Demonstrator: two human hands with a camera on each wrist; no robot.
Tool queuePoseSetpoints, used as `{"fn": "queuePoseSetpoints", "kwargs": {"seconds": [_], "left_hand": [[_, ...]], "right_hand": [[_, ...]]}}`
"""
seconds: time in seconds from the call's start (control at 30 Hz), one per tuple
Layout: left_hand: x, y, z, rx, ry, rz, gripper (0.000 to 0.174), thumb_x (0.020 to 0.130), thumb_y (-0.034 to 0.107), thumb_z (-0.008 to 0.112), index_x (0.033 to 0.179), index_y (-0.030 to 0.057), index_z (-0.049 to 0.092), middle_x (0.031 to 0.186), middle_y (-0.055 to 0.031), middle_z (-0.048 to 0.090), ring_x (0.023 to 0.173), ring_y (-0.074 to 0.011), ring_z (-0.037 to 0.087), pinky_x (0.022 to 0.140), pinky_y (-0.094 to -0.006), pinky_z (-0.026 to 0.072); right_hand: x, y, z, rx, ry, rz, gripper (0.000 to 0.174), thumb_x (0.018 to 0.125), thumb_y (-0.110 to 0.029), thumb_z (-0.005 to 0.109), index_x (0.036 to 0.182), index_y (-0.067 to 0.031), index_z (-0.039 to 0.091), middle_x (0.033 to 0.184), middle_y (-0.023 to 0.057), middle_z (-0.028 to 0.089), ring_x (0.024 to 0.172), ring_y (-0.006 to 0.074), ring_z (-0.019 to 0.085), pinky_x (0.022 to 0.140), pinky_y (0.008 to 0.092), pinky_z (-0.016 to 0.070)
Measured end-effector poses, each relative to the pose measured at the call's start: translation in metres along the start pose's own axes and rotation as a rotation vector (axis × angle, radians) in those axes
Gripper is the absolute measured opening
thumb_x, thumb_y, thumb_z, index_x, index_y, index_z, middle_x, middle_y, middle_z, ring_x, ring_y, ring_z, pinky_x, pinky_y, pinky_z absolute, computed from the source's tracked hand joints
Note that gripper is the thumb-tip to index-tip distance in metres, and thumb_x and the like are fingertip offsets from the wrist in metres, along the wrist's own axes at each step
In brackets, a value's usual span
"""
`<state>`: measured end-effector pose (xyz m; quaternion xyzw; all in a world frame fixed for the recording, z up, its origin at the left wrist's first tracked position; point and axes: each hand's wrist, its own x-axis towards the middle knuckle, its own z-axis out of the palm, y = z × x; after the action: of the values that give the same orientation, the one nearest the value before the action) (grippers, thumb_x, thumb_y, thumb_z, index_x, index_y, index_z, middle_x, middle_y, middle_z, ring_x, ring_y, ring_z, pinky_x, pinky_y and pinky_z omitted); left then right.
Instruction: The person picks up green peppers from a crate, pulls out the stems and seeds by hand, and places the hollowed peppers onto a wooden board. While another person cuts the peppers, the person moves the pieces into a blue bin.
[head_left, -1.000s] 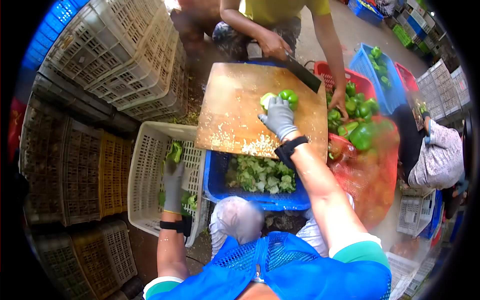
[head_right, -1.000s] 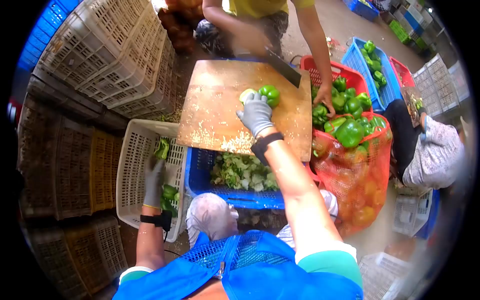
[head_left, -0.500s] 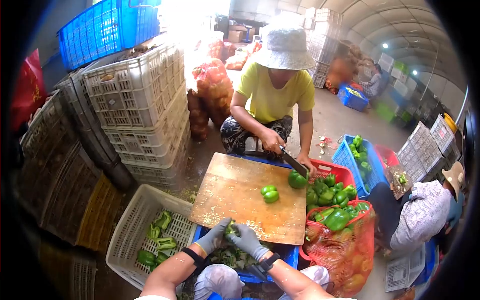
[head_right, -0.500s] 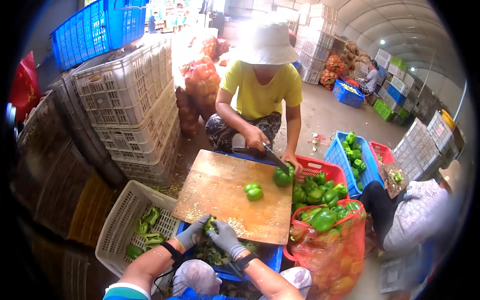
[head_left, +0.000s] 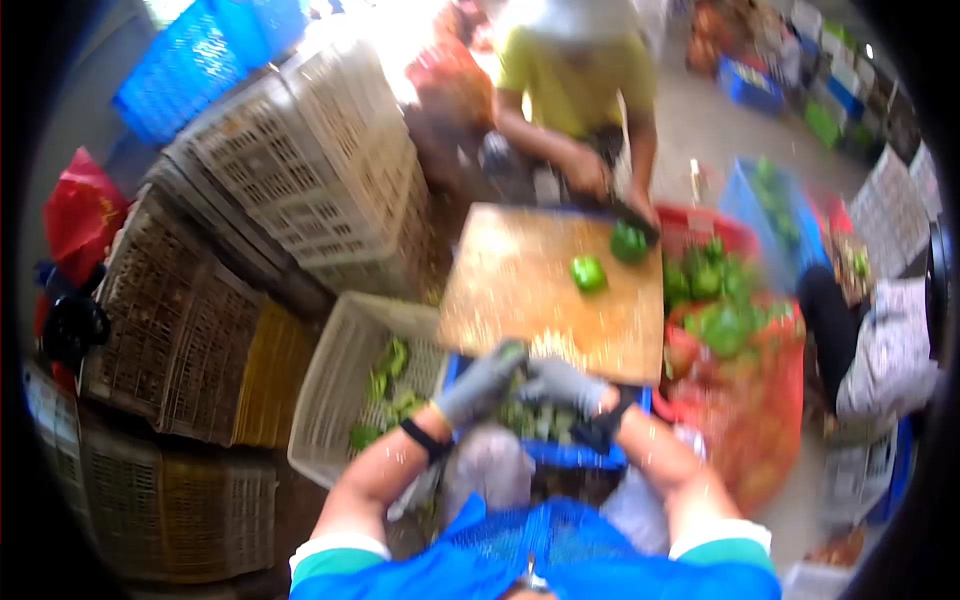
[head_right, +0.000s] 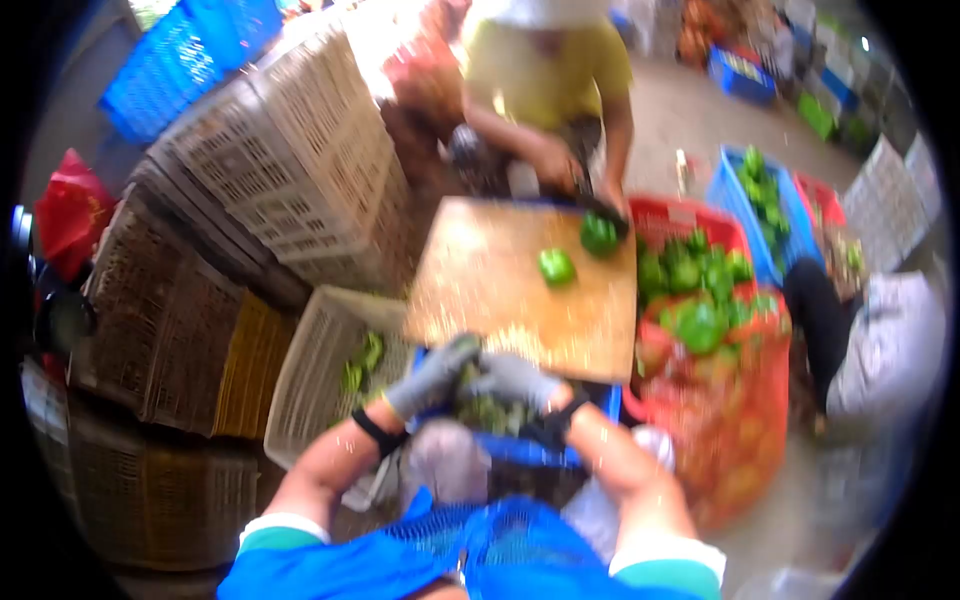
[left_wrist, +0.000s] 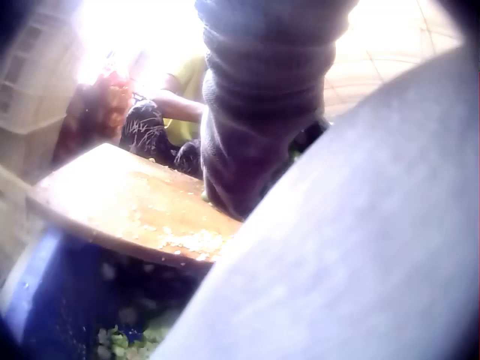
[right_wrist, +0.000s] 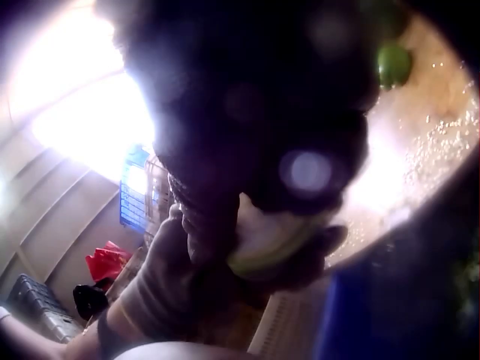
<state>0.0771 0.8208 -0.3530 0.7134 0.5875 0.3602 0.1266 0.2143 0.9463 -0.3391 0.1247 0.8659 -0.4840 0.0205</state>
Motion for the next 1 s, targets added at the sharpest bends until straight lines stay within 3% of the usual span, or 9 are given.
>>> {"fn": "queuePoseSetpoints", "kwargs": {"seconds": [0.13,0.37,0.43,0.47,0.57,0.63,0.77,0.9,1.0], "left_hand": [[0.017,0.024,0.009,-1.156,0.187,-0.863,0.039,0.082,0.021,0.071,0.115,0.0074,0.054,0.092,-0.0037,0.055,0.081,-0.0124,0.053,0.071,-0.0258,0.0477],[0.020,0.016,-0.037,-0.702,0.657,-0.835,0.030,0.087,0.025,0.068,0.110,0.0110,0.055,0.087,-0.0026,0.056,0.074,-0.0117,0.052,0.064,-0.0249,0.0459],[-0.007,-0.005,-0.072,-0.384,0.366,-0.828,0.037,0.086,0.028,0.069,0.117,0.0137,0.056,0.099,-0.0076,0.059,0.083,-0.0167,0.058,0.072,-0.0277,0.0498],[-0.028,-0.020,-0.085,0.175,0.237,-0.730,0.042,0.085,0.026,0.070,0.122,0.0134,0.055,0.107,-0.0095,0.058,0.089,-0.0177,0.059,0.075,-0.0277,0.0504],[-0.012,0.021,-0.094,0.301,0.197,-0.699,0.053,0.084,0.017,0.071,0.131,0.0044,0.050,0.125,-0.0136,0.054,0.109,-0.0165,0.054,0.091,-0.0272,0.0460],[0.032,0.055,-0.096,-0.624,0.349,-0.702,0.051,0.085,0.014,0.070,0.129,-0.0006,0.050,0.127,-0.0142,0.053,0.113,-0.0152,0.051,0.096,-0.0278,0.0429],[0.065,0.048,-0.063,-0.951,0.614,-0.600,0.045,0.087,0.010,0.065,0.129,-0.0007,0.049,0.126,-0.0135,0.054,0.117,-0.0179,0.050,0.101,-0.0285,0.0389],[0.038,-0.018,-0.016,-1.192,0.782,-1.118,0.036,0.089,0.022,0.059,0.122,0.0082,0.054,0.119,-0.0085,0.058,0.106,-0.0202,0.055,0.087,-0.0328,0.0407],[0.052,-0.010,-0.008,-1.325,0.774,-1.010,0.039,0.090,0.021,0.057,0.125,0.0069,0.049,0.119,-0.0094,0.057,0.106,-0.0221,0.056,0.088,-0.0345,0.0422]], "right_hand": [[-0.021,-0.006,0.012,-0.223,0.192,0.044,0.042,0.075,-0.048,0.069,0.084,-0.0071,0.063,0.074,0.0186,0.064,0.071,0.0361,0.063,0.063,0.0440,0.0493],[-0.058,-0.022,0.008,-0.156,0.445,0.204,0.042,0.080,-0.052,0.062,0.090,-0.0122,0.061,0.072,0.0195,0.064,0.070,0.0368,0.064,0.064,0.0463,0.0493],[-0.070,0.003,-0.001,-0.279,0.089,0.192,0.048,0.075,-0.052,0.067,0.099,-0.0107,0.062,0.082,0.0202,0.065,0.080,0.0376,0.064,0.073,0.0455,0.0493],[-0.076,0.014,-0.005,-0.300,0.041,0.179,0.053,0.075,-0.052,0.068,0.107,-0.0108,0.060,0.091,0.0204,0.065,0.087,0.0373,0.063,0.078,0.0446,0.0489],[-0.074,0.047,-0.016,-0.357,0.116,0.191,0.056,0.077,-0.046,0.065,0.117,-0.0082,0.057,0.106,0.0202,0.062,0.101,0.0356,0.060,0.087,0.0442,0.0483],[-0.056,0.059,-0.024,-0.363,0.243,0.226,0.049,0.081,-0.041,0.062,0.117,-0.0070,0.058,0.109,0.0199,0.062,0.102,0.0355,0.059,0.088,0.0442,0.0479],[-0.016,0.067,-0.033,-0.405,0.288,0.339,0.045,0.082,-0.036,0.061,0.114,-0.0051,0.059,0.110,0.0205,0.061,0.103,0.0349,0.060,0.088,0.0435,0.0480],[0.037,0.082,-0.035,-0.548,0.653,0.148,0.039,0.080,-0.027,0.065,0.111,-0.0060,0.057,0.109,0.0162,0.058,0.102,0.0341,0.056,0.087,0.0424,0.0478],[0.085,0.055,-0.058,-0.795,0.668,0.106,0.041,0.079,-0.032,0.067,0.111,-0.0086,0.056,0.107,0.0130,0.057,0.104,0.0291,0.053,0.087,0.0404,0.0460]]}}
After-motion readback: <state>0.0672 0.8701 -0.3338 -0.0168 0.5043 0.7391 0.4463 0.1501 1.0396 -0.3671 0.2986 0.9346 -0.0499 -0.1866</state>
